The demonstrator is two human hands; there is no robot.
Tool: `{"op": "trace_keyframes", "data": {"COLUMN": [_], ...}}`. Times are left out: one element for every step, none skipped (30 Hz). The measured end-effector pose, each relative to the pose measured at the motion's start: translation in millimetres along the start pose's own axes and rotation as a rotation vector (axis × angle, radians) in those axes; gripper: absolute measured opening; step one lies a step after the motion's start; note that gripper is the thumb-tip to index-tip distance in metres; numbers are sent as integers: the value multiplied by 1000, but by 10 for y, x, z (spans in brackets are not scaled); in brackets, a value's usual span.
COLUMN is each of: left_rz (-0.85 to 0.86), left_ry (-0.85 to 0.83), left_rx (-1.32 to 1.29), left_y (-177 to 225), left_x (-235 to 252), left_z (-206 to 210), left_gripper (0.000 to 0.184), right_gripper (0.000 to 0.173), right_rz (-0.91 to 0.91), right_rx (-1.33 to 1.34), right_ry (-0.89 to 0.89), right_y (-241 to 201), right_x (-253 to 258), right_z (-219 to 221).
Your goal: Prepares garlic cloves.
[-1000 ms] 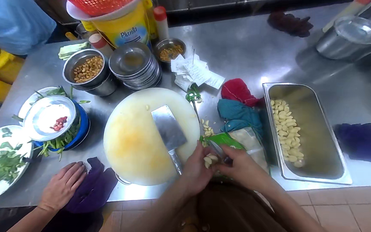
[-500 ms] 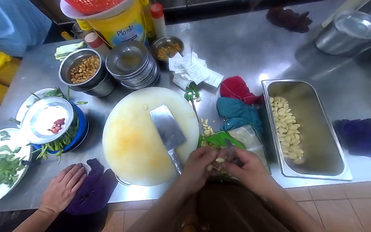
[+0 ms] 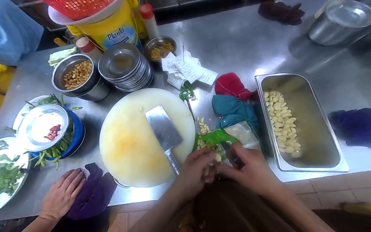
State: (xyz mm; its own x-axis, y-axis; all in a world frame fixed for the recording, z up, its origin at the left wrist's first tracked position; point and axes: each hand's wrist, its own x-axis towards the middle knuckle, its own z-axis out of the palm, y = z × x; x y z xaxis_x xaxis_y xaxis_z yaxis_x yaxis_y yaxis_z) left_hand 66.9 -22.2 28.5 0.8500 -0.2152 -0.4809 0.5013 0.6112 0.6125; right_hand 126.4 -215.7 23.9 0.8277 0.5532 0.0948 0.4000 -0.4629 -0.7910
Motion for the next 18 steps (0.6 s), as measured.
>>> {"op": "trace_keyframes", "data": {"left_rz": [-6, 0, 16, 28, 35, 41, 47, 51, 50, 42, 31, 19, 13, 13, 17, 26, 41, 54], "left_ry": [24, 31, 25, 13, -4, -28, -55, -86, -114, -131, -136, -137, -134, -129, -124, -125, -132, -136], "left_rx": [19, 39, 54, 58, 55, 52, 51, 48, 45, 49, 56, 65, 72, 69, 62, 55, 49, 50], "left_y": [10, 12, 8, 7, 6, 4, 4, 3, 4, 9, 13, 18, 17, 11, 3, -8, -19, -23], "left_x": [-8, -11, -10, -7, -2, 1, 3, 6, 10, 13, 15, 21, 29, 38, 49, 60, 68, 74], "left_z": [36, 59, 69, 70, 63, 51, 39, 29, 20, 14, 4, -11, -27, -41, -47, -52, -58, -62], "left_gripper": [25, 26, 26, 26, 26, 25, 25, 24, 23, 21, 20, 18, 17, 16, 16, 16, 17, 17], "right_gripper": [48, 48, 48, 48, 47, 47, 46, 46, 45, 45, 45, 45, 45, 44, 44, 43, 43, 43], "right_rz": [-56, -95, -116, -130, -138, -140, -137, -135, -136, -137, -137, -134, -130, -125, -123, -128, -139, -148], "right_rx": [-37, -66, -80, -83, -80, -69, -55, -37, -18, 3, 21, 31, 38, 37, 34, 31, 23, 14], "right_ry": [26, 42, 50, 55, 61, 63, 63, 59, 49, 33, 14, 2, 1, 14, 31, 46, 50, 42], "right_y": [2, 2, 3, 7, 17, 27, 35, 42, 50, 57, 65, 70, 70, 69, 71, 77, 84, 92], "right_x": [-4, -4, -4, -4, -3, -3, -3, -2, 2, 4, 6, 5, 3, -1, -3, -1, 4, 12], "right_z": [17, 33, 45, 52, 57, 61, 65, 64, 60, 55, 54, 57, 65, 78, 88, 94, 95, 95]}}
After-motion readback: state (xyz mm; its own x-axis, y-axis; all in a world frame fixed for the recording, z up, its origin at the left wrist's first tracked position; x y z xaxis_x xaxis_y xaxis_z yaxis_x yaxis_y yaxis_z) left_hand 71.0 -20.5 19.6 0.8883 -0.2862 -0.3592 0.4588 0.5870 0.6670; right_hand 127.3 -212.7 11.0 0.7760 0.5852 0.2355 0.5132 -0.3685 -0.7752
